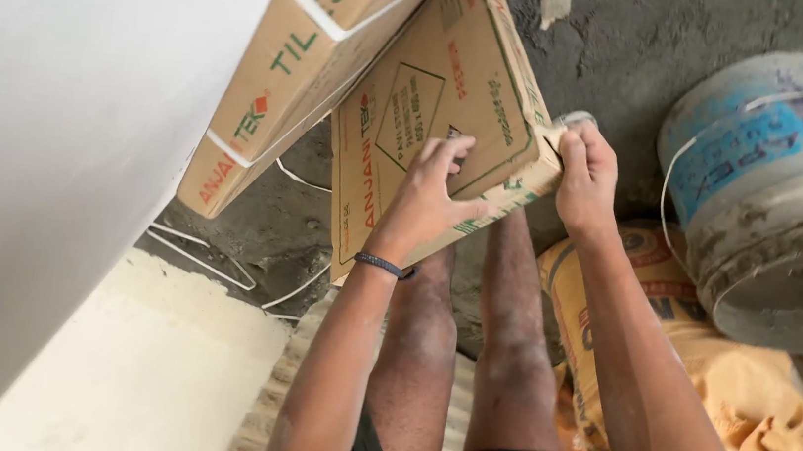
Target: The person sits on the floor and unties the plastic straps from a cardboard box, then removes pieces of the cardboard to reveal the tiles inside.
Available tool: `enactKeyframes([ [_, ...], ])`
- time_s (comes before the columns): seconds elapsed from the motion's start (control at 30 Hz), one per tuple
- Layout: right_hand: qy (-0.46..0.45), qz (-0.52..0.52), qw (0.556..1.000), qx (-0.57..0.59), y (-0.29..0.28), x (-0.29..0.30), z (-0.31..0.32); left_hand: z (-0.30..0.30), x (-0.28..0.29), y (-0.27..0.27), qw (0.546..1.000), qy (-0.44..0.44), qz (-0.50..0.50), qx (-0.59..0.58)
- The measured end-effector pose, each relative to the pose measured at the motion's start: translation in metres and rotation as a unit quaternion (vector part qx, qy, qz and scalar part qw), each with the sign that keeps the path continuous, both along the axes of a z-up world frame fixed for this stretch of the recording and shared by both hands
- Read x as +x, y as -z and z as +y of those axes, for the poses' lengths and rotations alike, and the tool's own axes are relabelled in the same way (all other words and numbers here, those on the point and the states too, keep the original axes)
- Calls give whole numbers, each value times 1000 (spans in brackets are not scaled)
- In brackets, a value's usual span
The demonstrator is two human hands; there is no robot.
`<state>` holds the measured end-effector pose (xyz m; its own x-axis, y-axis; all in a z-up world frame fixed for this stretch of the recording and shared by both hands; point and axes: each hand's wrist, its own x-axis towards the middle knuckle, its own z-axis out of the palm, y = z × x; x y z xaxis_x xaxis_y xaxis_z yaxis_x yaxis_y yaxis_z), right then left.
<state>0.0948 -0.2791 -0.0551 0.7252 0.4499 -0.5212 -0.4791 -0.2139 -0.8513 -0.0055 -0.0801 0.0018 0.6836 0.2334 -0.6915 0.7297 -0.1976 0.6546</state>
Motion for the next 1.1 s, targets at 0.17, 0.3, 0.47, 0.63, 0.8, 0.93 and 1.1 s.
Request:
enactKeyframes([
  [0.17, 48, 72, 995, -44, 2, -13, -8, 0, -8, -3, 998, 51, -2, 40],
  [0.3, 75, 61, 995, 5, 6, -18, -9, 3, -7, 0, 999, 10, 38, -7],
  [0.47, 79, 15, 993, -84, -12, -16, -9, 4, -9, -13, 999, 32, -31, -5],
  [0.63, 17, -47, 989, -138, -46, -27, -12, -16, -43, -24, 982, -3, -142, 128],
  [0.8, 75, -47, 994, -57, -41, -32, -11, -18, -25, -22, 972, -4, -198, 128],
  [0.93, 83, 33, 983, -160, -49, -31, 0, -15, -20, -21, 956, 60, -227, 177],
  [1.1, 73, 31, 991, -103, -62, -27, 1, -22, -15, -31, 949, 84, -221, 206],
])
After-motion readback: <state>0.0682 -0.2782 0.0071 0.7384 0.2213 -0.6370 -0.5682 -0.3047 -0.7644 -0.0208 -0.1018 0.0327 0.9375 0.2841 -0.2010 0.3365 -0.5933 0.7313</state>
